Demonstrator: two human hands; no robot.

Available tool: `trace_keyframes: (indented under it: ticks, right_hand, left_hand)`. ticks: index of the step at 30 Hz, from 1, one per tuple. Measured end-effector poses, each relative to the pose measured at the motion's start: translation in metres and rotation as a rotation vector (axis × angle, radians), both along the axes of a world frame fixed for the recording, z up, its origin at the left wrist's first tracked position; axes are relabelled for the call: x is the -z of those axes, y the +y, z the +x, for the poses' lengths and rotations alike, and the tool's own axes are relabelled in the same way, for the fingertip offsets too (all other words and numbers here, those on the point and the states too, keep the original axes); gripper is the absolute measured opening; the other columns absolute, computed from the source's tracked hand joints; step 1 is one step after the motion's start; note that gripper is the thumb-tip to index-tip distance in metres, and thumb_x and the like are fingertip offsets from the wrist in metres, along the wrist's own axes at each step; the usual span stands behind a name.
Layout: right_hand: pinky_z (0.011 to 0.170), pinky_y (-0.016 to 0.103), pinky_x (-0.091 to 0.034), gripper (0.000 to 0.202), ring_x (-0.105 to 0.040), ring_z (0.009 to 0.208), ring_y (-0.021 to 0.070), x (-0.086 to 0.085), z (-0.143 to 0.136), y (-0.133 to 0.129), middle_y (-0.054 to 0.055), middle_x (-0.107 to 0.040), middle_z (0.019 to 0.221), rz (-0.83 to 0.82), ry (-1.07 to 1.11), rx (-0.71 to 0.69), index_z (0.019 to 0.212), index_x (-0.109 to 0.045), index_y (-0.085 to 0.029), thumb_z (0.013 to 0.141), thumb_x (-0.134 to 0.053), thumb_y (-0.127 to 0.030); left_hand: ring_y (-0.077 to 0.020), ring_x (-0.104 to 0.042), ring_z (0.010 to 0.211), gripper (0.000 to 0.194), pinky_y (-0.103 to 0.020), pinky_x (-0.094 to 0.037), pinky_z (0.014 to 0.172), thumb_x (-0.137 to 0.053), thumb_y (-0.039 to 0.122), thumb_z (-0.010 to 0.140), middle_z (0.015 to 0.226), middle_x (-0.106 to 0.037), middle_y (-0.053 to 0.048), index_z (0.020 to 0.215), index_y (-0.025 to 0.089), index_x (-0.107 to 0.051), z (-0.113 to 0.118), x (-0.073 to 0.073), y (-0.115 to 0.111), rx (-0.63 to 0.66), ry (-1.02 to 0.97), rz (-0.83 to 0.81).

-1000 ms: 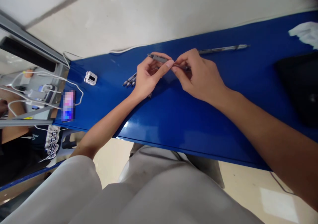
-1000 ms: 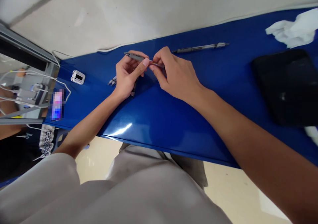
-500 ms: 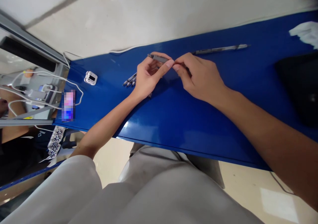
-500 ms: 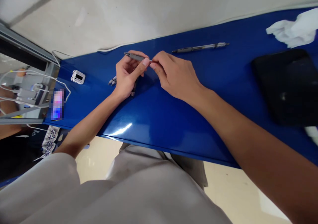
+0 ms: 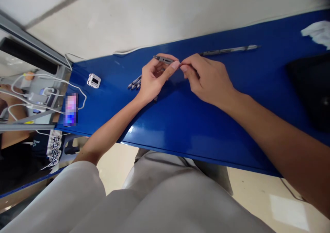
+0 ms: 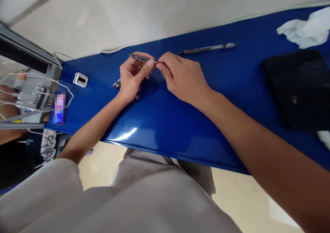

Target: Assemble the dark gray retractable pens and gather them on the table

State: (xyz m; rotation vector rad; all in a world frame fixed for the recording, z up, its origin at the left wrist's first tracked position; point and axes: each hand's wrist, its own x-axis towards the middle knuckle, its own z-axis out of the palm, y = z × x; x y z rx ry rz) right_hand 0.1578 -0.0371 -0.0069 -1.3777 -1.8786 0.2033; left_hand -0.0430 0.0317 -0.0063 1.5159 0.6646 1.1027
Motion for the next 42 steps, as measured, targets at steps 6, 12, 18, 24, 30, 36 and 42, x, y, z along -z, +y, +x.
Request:
trace_keyframes:
  ticks: [6,12,18,24,30,36,42]
  right_hand:
    - [0.08,0.048,-0.056,0.042,-0.078,0.099,0.0355,0.0064,-0.0004,0.0028,0.009,-0.083,0.113,0.048,0.033,0.016,0.133,-0.069,-0.031,0.115,-0.05,-0.063]
    - [0.083,0.051,-0.058,0.045,-0.078,0.1,0.0363,0.0051,0.0006,0.0009,0.008,-0.083,0.112,0.014,0.012,0.006,0.128,-0.072,-0.036,0.118,-0.038,-0.063]
    - [0.083,0.053,-0.059,0.043,-0.078,0.102,0.038,0.0054,0.0008,0.0016,0.009,-0.083,0.117,0.017,0.05,0.004,0.134,-0.069,-0.036,0.114,-0.047,-0.067]
    - [0.084,0.05,-0.058,0.046,-0.077,0.105,0.0365,0.0065,0.0009,0.002,0.008,-0.083,0.112,0.007,0.028,-0.004,0.13,-0.072,-0.035,0.118,-0.038,-0.064]
    - [0.084,0.053,-0.057,0.047,-0.078,0.104,0.0389,0.0053,0.0005,0.0013,0.009,-0.083,0.118,-0.016,0.04,0.015,0.137,-0.069,-0.035,0.114,-0.045,-0.069]
    - [0.08,0.047,-0.052,0.048,-0.075,0.097,0.034,0.0013,-0.0002,-0.0007,0.006,-0.083,0.113,-0.039,-0.015,0.015,0.126,-0.07,-0.037,0.117,-0.034,-0.067]
    - [0.073,0.043,-0.042,0.053,-0.067,0.079,0.0287,-0.0024,0.0018,0.0011,0.007,-0.08,0.097,-0.062,0.009,-0.029,0.111,-0.069,-0.03,0.118,-0.033,-0.068]
  left_hand:
    - [-0.0231,-0.074,0.108,0.037,-0.036,-0.062,0.091,-0.091,0.054,0.094,0.102,-0.07,-0.005,0.111,0.023,-0.08,0.0002,0.0011,0.0005,-0.013,-0.004,-0.005]
    - [-0.0208,-0.074,0.102,0.039,-0.033,-0.062,0.086,-0.091,0.058,0.093,0.101,-0.071,-0.005,0.107,0.023,-0.08,0.0,0.0003,0.0009,-0.002,0.007,0.033]
    - [-0.0197,-0.075,0.099,0.044,-0.032,-0.063,0.085,-0.09,0.062,0.092,0.101,-0.072,-0.004,0.111,0.023,-0.08,0.0002,0.0002,-0.0003,-0.016,0.022,0.041]
    - [-0.0199,-0.075,0.099,0.044,-0.033,-0.063,0.085,-0.09,0.062,0.092,0.1,-0.071,-0.004,0.109,0.023,-0.08,0.0002,0.0023,0.0017,-0.012,0.017,0.048]
    - [-0.0223,-0.075,0.106,0.041,-0.035,-0.063,0.089,-0.091,0.058,0.093,0.101,-0.071,-0.005,0.11,0.023,-0.079,0.0002,0.0024,0.0021,-0.007,0.006,0.022]
    - [-0.0266,-0.075,0.115,0.035,-0.039,-0.064,0.095,-0.092,0.05,0.094,0.105,-0.071,-0.007,0.108,0.021,-0.079,0.0003,0.0015,0.0006,-0.017,-0.017,-0.032]
    - [-0.026,-0.077,0.112,0.036,-0.039,-0.065,0.094,-0.092,0.052,0.094,0.101,-0.072,-0.007,0.108,0.021,-0.08,-0.0013,0.0021,0.0008,-0.012,0.001,-0.026]
